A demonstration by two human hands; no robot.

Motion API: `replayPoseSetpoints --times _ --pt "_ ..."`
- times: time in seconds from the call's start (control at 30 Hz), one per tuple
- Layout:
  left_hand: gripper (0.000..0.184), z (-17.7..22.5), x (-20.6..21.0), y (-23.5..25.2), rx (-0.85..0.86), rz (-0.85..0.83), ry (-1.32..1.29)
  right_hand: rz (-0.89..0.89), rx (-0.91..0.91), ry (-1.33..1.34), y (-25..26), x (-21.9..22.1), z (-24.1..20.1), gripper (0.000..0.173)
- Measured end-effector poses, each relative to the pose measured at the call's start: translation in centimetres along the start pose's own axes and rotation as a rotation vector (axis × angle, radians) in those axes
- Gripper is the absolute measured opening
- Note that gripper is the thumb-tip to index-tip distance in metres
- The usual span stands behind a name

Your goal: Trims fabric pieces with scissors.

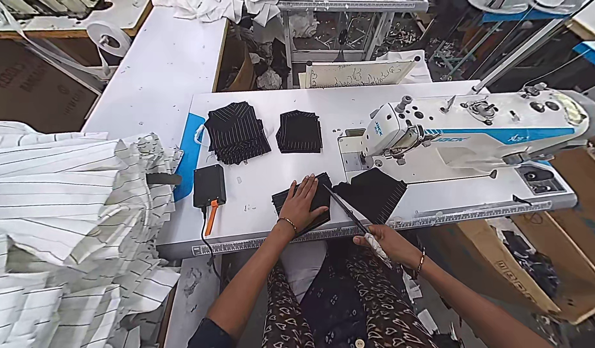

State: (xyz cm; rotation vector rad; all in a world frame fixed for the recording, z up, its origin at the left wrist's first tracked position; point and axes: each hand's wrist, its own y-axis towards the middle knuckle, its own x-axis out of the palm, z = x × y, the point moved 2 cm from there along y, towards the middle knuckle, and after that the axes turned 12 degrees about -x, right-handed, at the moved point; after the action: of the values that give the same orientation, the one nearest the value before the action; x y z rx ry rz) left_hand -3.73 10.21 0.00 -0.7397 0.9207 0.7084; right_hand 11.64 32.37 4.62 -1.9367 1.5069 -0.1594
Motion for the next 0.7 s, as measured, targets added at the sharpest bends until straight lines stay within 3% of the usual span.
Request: replayPoseSetpoints --times 0.37,0.7 --pt "0.087 0.0 0.0 -0.2 0.023 0.032 -0.029 -0.029 0.014 -0.073 0.5 -0.4 -0.2 0.041" --pt "0.08 0.0 0.4 -0.5 0.067 0.114 -0.093 -0.057 -0.019 -0.3 1.7 -0.5 -1.2 0.044"
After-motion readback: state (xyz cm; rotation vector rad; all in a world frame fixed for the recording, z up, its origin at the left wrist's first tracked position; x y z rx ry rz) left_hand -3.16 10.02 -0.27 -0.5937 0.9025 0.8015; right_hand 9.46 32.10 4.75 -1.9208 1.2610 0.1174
